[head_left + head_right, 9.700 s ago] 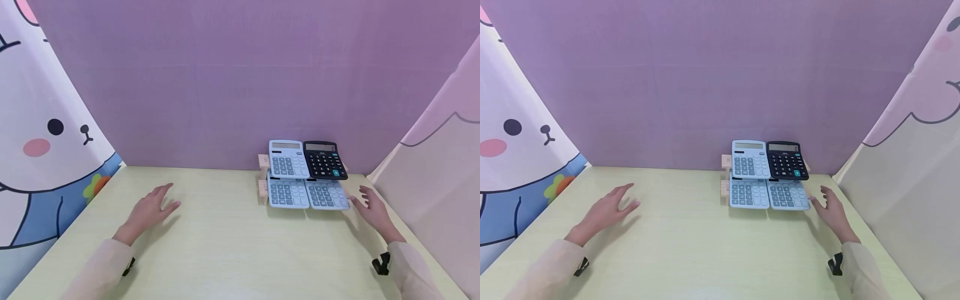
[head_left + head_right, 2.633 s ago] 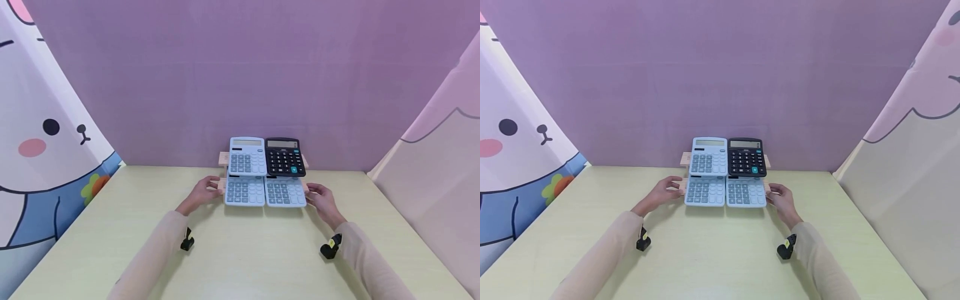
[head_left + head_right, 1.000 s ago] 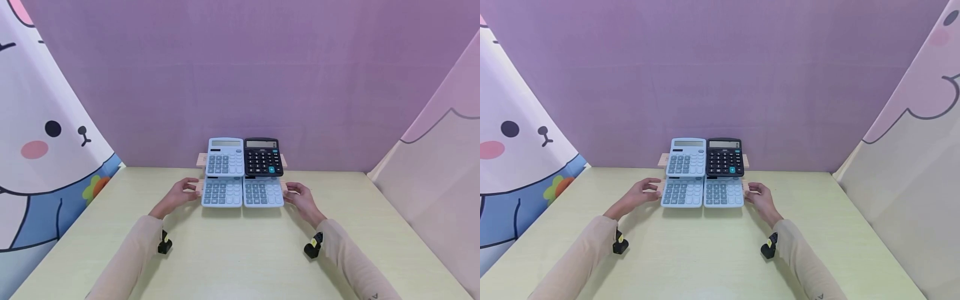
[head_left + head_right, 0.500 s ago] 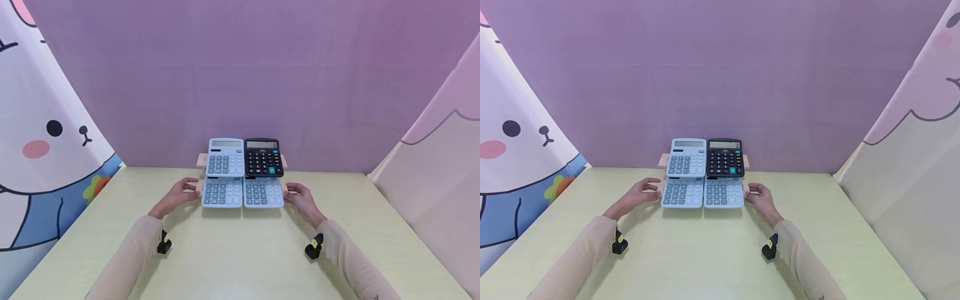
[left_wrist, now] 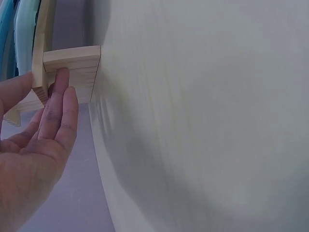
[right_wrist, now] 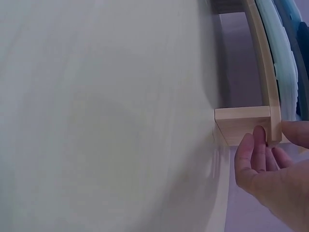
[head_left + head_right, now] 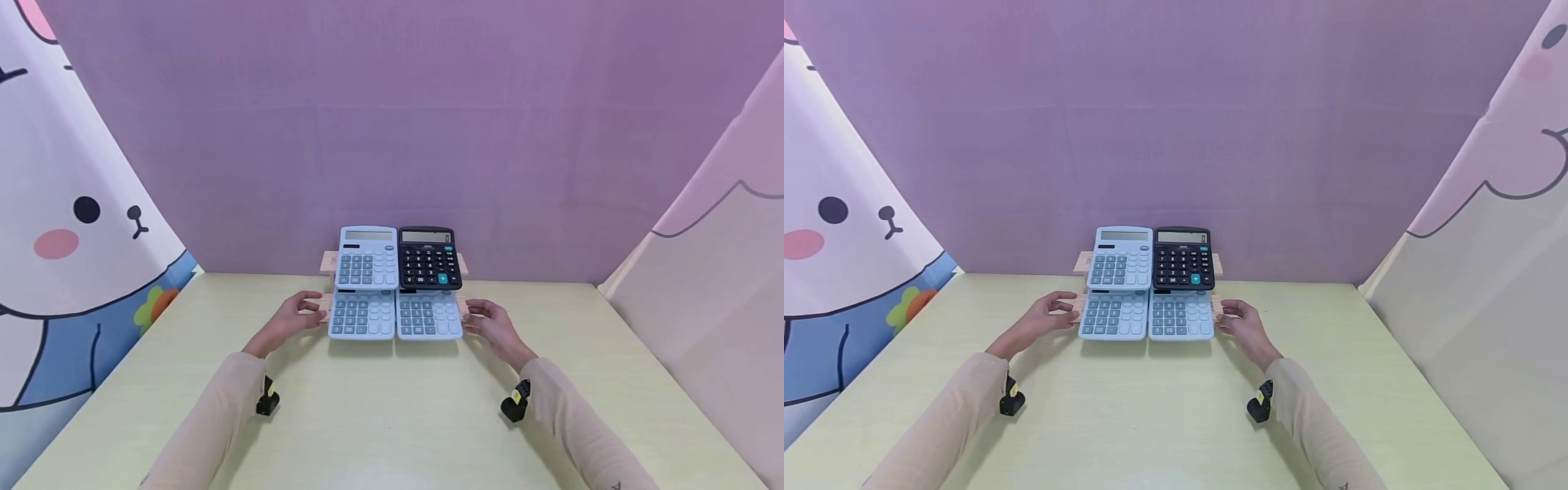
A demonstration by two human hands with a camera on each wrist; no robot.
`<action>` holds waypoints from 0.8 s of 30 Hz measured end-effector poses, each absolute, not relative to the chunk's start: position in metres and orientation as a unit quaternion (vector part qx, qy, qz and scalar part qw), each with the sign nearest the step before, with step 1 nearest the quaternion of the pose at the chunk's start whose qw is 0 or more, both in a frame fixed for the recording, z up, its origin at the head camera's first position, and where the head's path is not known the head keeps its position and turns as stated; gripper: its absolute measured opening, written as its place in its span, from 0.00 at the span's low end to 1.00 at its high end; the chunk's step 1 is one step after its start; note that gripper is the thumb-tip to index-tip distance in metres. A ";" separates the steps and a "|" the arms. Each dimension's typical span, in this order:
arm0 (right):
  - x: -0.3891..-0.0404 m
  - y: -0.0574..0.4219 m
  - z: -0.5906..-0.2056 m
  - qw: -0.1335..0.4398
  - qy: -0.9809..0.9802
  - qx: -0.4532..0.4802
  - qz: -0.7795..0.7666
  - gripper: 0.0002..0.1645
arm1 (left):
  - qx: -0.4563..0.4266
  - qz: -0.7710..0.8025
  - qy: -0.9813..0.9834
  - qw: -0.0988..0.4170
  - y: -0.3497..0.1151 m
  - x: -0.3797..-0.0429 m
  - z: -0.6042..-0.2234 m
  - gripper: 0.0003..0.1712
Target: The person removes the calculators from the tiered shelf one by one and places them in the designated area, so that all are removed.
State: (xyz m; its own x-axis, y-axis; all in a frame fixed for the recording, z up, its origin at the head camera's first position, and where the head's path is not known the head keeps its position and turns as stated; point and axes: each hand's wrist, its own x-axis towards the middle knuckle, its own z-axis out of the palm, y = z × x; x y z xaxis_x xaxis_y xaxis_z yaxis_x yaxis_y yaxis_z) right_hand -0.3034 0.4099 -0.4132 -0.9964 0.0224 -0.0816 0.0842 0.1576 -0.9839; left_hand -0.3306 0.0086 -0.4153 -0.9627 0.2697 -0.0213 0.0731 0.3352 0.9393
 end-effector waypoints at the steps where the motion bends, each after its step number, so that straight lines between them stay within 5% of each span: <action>1: -0.303 0.410 -0.413 0.025 0.761 0.035 -0.648 0.27 | 0.105 0.568 0.811 0.086 0.009 -0.331 -0.415 0.33; 24: -0.308 0.419 -0.383 0.009 0.762 0.033 -0.647 0.26 | 0.106 0.571 0.809 0.089 0.009 -0.330 -0.415 0.34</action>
